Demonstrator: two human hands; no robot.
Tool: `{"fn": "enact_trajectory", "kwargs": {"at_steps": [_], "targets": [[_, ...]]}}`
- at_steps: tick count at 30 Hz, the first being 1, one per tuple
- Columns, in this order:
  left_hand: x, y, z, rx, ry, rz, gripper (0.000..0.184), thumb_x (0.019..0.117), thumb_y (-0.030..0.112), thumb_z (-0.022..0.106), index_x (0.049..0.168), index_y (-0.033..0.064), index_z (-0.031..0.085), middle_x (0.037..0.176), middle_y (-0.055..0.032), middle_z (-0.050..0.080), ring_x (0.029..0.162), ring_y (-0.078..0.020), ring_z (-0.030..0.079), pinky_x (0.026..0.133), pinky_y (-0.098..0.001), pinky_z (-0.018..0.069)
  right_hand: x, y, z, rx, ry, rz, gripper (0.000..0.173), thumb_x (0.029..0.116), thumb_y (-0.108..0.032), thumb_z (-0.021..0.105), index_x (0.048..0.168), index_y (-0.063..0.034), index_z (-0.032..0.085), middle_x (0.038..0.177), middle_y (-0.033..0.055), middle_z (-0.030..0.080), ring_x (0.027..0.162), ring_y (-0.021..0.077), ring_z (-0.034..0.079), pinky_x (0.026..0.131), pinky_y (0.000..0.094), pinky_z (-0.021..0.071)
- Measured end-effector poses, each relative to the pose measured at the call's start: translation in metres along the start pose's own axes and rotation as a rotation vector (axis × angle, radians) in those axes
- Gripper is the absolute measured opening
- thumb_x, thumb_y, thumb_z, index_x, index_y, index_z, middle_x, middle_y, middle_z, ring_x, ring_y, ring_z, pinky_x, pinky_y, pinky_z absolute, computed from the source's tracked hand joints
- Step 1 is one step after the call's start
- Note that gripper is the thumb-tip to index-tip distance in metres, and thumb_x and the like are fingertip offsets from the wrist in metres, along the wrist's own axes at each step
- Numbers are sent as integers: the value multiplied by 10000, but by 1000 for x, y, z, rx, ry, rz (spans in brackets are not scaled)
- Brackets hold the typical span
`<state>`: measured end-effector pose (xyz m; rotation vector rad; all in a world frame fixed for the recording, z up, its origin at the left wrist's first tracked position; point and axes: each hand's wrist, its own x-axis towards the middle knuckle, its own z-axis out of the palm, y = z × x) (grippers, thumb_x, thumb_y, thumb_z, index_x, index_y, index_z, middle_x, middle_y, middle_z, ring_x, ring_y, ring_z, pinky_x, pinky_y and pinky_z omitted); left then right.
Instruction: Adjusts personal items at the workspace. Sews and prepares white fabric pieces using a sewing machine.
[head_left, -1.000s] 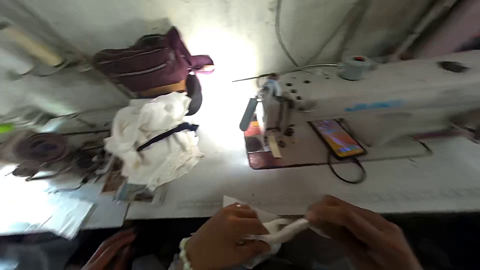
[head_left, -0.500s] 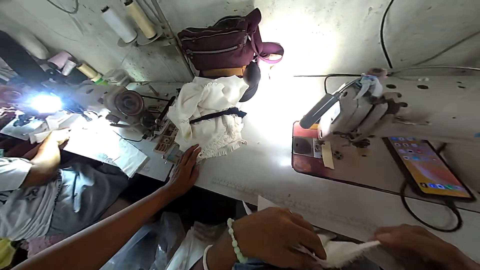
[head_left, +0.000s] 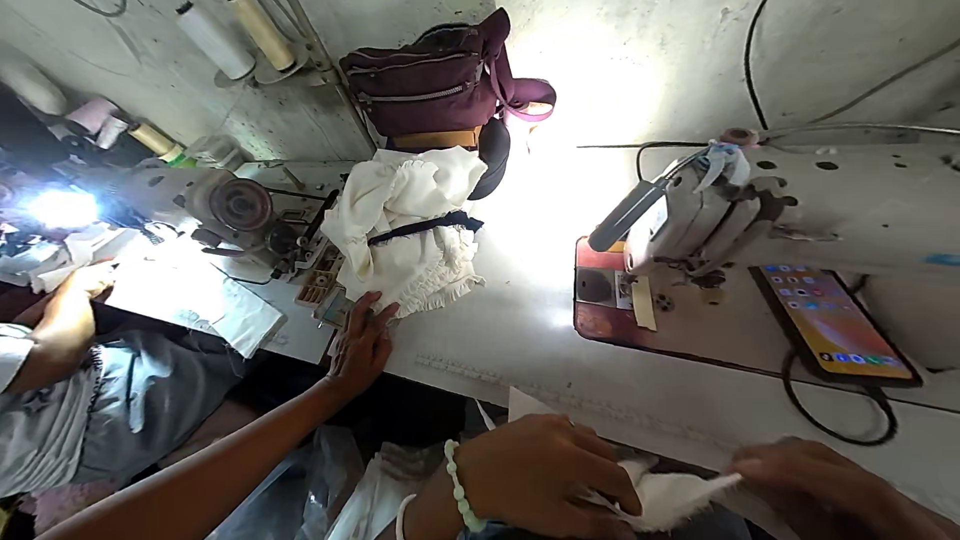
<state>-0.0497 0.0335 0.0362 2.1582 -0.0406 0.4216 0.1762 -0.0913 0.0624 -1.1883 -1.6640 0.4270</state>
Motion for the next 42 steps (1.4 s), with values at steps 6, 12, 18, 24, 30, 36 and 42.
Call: {"fn": "enact_trajectory", "kwargs": {"at_steps": [6, 12, 18, 24, 30, 36, 42], "targets": [[-5, 1, 5, 6, 18, -14, 140, 933, 113, 709, 941, -24, 735, 826, -140, 690, 816, -231, 664, 786, -347, 524, -5, -7, -2, -26, -10, 22, 94, 1062, -111, 548, 1088, -26, 578, 987, 82, 627, 945, 0, 623, 837, 104, 499], [-17, -8, 1, 92, 35, -116, 130, 922, 123, 719, 954, -1, 738, 909, -141, 704, 855, -241, 679, 772, -363, 553, -5, -7, -7, 23, 61, 13, 78, 1057, -122, 560, 1090, -58, 589, 988, 49, 640, 954, -13, 630, 851, 108, 507], [-34, -9, -10, 140, 51, -228, 98, 930, 109, 708, 967, 23, 738, 905, -117, 697, 853, -204, 678, 769, -329, 553, -12, -14, -19, 159, 97, 36, 75, 1046, -106, 576, 1093, -107, 635, 1004, -34, 678, 976, -27, 654, 858, 137, 536], [-57, -16, -24, 121, 232, -348, 135, 935, 148, 726, 958, 16, 731, 879, -75, 717, 829, -62, 669, 764, -167, 534, -11, -13, -24, 146, 172, 36, 97, 1036, -119, 596, 1092, -140, 672, 1026, -87, 704, 980, -43, 658, 828, 116, 535], [-105, -56, -33, 32, 456, -451, 194, 886, 211, 802, 1057, 125, 764, 1000, 40, 742, 943, -46, 691, 824, -215, 575, -9, -9, -25, 85, 207, 43, 96, 1045, -149, 589, 1096, -146, 670, 1041, -105, 697, 978, -65, 647, 806, 91, 520], [-77, -38, -27, -24, 444, -422, 171, 914, 139, 755, 1041, 28, 724, 979, -13, 735, 911, 10, 670, 807, -140, 542, -9, -7, -26, 67, 205, 41, 77, 1041, -129, 591, 1067, -106, 659, 1016, -72, 699, 956, -63, 648, 790, 91, 518], [-68, -31, -30, -27, 498, -387, 143, 900, 104, 754, 968, -17, 721, 939, -33, 704, 917, 17, 639, 832, -123, 517, -10, -5, -28, 57, 233, 42, 75, 1034, -135, 604, 1068, -126, 670, 1021, -92, 707, 955, -57, 657, 794, 101, 528]]}}
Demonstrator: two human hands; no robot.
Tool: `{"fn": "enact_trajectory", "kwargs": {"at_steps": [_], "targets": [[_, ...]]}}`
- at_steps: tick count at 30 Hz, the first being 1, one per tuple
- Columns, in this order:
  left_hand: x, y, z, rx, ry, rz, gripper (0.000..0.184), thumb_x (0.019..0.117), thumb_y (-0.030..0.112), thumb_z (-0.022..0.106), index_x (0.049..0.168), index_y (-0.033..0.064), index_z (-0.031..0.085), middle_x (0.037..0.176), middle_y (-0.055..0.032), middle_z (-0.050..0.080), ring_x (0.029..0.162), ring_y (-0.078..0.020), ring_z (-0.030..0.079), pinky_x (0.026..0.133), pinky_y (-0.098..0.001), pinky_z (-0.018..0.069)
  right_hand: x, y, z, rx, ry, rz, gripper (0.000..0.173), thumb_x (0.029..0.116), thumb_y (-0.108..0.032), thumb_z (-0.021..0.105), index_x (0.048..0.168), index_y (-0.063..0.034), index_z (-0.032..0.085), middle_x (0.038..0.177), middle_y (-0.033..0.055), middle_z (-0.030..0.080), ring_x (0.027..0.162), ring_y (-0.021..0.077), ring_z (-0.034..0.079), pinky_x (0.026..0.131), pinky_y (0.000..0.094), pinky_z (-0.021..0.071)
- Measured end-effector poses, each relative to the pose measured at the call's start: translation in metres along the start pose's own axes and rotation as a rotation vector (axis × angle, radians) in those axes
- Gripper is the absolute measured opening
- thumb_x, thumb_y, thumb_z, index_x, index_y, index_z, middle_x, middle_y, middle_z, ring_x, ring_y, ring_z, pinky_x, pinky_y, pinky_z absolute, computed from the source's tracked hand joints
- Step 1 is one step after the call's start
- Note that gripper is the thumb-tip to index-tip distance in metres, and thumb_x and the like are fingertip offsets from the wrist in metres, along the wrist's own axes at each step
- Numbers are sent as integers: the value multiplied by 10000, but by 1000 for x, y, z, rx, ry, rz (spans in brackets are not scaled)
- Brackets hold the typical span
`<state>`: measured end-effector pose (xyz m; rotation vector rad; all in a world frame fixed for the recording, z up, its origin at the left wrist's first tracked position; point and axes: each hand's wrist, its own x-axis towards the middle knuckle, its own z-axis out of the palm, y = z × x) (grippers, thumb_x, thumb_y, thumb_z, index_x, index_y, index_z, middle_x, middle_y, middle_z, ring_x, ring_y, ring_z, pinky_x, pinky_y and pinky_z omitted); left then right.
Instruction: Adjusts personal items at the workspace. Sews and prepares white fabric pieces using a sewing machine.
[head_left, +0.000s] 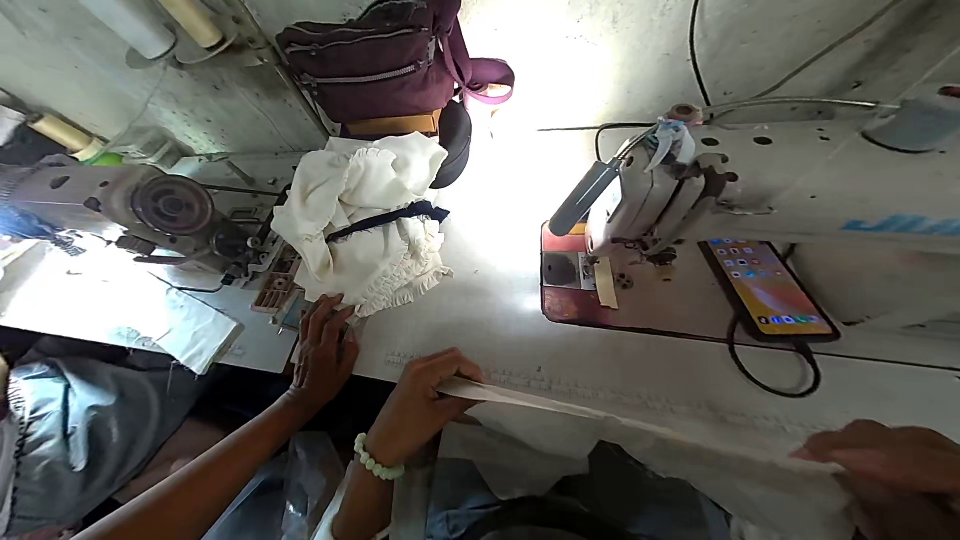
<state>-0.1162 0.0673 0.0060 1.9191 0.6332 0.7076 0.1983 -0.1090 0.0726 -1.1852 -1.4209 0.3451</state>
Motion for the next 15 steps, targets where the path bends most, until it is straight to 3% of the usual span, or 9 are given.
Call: {"fn": "enact_trajectory", "kwargs": {"at_steps": [7, 11, 15], "targets": [[-4, -12, 0, -116, 95, -96, 116, 886, 125, 770, 956, 44, 724, 931, 61, 699, 903, 41, 648, 818, -135, 545, -1, 2, -2, -26, 13, 10, 88, 1039, -143, 596, 1078, -155, 674, 1041, -120, 704, 956, -69, 654, 783, 91, 530], [-7, -18, 3, -206, 133, -151, 109, 864, 107, 781, 957, 73, 735, 944, 76, 700, 881, 34, 659, 775, -147, 564, -1, 3, -3, -21, 17, 12, 82, 1033, -114, 600, 1067, -120, 675, 1034, -97, 710, 949, -66, 653, 799, 103, 530], [-3, -19, 10, -382, 299, -147, 157, 835, 156, 814, 962, 208, 739, 931, 122, 731, 847, 22, 681, 760, -167, 576, 1, 9, -7, -72, 49, 47, 114, 1044, -141, 587, 1109, -177, 673, 1076, -154, 697, 941, -101, 633, 787, 81, 516]]}}
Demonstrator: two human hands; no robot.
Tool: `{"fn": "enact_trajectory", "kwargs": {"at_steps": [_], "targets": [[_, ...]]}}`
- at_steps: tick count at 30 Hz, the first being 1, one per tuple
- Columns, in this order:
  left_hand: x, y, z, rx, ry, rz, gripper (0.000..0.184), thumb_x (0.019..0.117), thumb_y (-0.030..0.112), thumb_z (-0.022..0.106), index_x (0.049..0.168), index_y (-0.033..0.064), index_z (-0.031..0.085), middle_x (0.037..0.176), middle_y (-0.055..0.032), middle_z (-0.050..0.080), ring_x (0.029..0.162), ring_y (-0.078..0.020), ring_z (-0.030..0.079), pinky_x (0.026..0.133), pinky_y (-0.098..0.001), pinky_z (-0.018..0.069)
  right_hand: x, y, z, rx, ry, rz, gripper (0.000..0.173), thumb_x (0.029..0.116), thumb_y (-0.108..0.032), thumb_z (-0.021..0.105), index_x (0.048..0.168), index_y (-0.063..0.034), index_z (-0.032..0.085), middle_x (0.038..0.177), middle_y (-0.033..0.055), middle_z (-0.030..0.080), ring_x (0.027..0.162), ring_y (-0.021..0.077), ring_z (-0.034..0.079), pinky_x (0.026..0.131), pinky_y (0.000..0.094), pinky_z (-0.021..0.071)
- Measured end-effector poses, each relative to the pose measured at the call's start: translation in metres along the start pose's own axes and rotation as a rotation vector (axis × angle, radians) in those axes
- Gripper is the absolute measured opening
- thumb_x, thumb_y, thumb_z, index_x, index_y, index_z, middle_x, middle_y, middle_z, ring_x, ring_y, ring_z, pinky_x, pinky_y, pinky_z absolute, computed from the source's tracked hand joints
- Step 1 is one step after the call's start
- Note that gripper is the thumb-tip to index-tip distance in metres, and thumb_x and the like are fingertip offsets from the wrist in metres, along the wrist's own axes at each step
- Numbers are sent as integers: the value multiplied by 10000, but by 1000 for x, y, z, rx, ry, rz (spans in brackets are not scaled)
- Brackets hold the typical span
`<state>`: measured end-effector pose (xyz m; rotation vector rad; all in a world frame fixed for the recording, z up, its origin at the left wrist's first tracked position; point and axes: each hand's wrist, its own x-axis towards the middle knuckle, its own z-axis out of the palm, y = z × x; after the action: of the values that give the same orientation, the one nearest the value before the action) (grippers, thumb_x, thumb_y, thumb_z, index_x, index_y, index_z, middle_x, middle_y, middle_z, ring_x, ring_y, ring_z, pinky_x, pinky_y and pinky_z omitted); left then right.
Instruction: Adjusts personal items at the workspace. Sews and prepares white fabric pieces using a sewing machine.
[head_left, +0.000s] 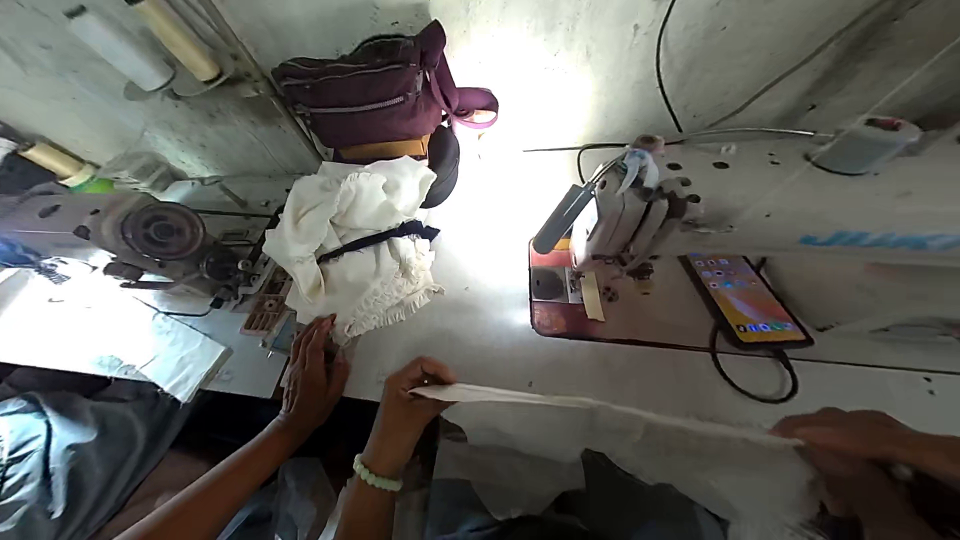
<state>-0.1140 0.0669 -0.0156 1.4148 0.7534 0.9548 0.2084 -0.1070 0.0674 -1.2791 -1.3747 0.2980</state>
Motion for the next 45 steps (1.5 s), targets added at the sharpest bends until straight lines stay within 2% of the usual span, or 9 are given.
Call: {"fn": "enact_trajectory", "kwargs": {"at_steps": [6, 11, 19, 23, 25, 30, 34, 40, 45], "targets": [[6, 1, 15, -215, 123, -32, 256, 789, 88, 843, 988, 203, 729, 936, 86, 743, 849, -9, 701, 755, -187, 593, -2, 29, 4, -101, 135, 89, 69, 1036, -185, 598, 1088, -205, 641, 988, -227, 662, 760, -156, 574, 662, 41, 481], [13, 12, 34, -170, 272, -285, 255, 849, -119, 658, 1051, 36, 655, 892, 17, 746, 810, -57, 721, 765, -245, 619, 4, 59, 11, -188, 196, 169, 201, 997, -130, 606, 1051, 64, 617, 879, -64, 623, 656, -155, 501, 601, 38, 441], [22, 12, 40, -82, 285, -369, 65, 948, -15, 654, 929, 39, 685, 805, -1, 714, 715, -56, 680, 678, -219, 582, 10, 89, 17, -361, 191, 272, 269, 1015, -171, 574, 1074, 84, 633, 805, 28, 571, 638, -98, 434, 582, 60, 358], [26, 12, 45, 14, 294, -335, 102, 875, -66, 719, 936, 15, 707, 798, 5, 717, 736, -56, 687, 720, -222, 589, 12, 99, 25, -672, 118, 223, 218, 1001, -74, 587, 1081, 91, 704, 966, 279, 700, 855, 404, 675, 763, 525, 535], [28, 13, 48, 49, 272, -318, 148, 851, -79, 734, 974, -1, 705, 818, -3, 718, 757, -60, 693, 738, -223, 596, 15, 95, 38, -730, 89, 159, 218, 990, -46, 587, 1111, 90, 707, 1114, 303, 700, 1042, 525, 653, 878, 623, 518], [31, 19, 56, 96, 188, -267, 291, 806, -87, 766, 1075, -15, 679, 875, -8, 729, 817, -66, 707, 775, -230, 605, 28, 75, 100, -428, -66, -4, 308, 1014, -218, 593, 1172, 7, 731, 1194, 167, 728, 1110, 321, 698, 907, 428, 588], [30, 25, 61, 147, 131, -177, 360, 799, -71, 777, 1137, -38, 655, 959, -26, 738, 887, -78, 721, 815, -247, 616, 56, 58, 132, -115, -435, 171, 495, 987, -378, 650, 1325, -18, 669, 1294, 162, 688, 1157, 304, 671, 957, 481, 547], [26, 22, 55, 132, 118, -109, 384, 880, 67, 739, 1231, -41, 624, 1032, -2, 703, 914, -43, 692, 826, -217, 593, 65, 56, 144, 52, -447, 186, 225, 952, -223, 698, 962, -2, 735, 816, 37, 657, 693, 1, 521, 645, 142, 418], [22, 14, 61, 132, 151, -192, 85, 943, 68, 676, 883, 85, 734, 749, 103, 699, 664, 44, 626, 632, -150, 525, 56, 60, 141, 66, -355, 151, 216, 942, -214, 706, 980, -7, 751, 846, 38, 683, 708, -27, 534, 650, 105, 421]]}}
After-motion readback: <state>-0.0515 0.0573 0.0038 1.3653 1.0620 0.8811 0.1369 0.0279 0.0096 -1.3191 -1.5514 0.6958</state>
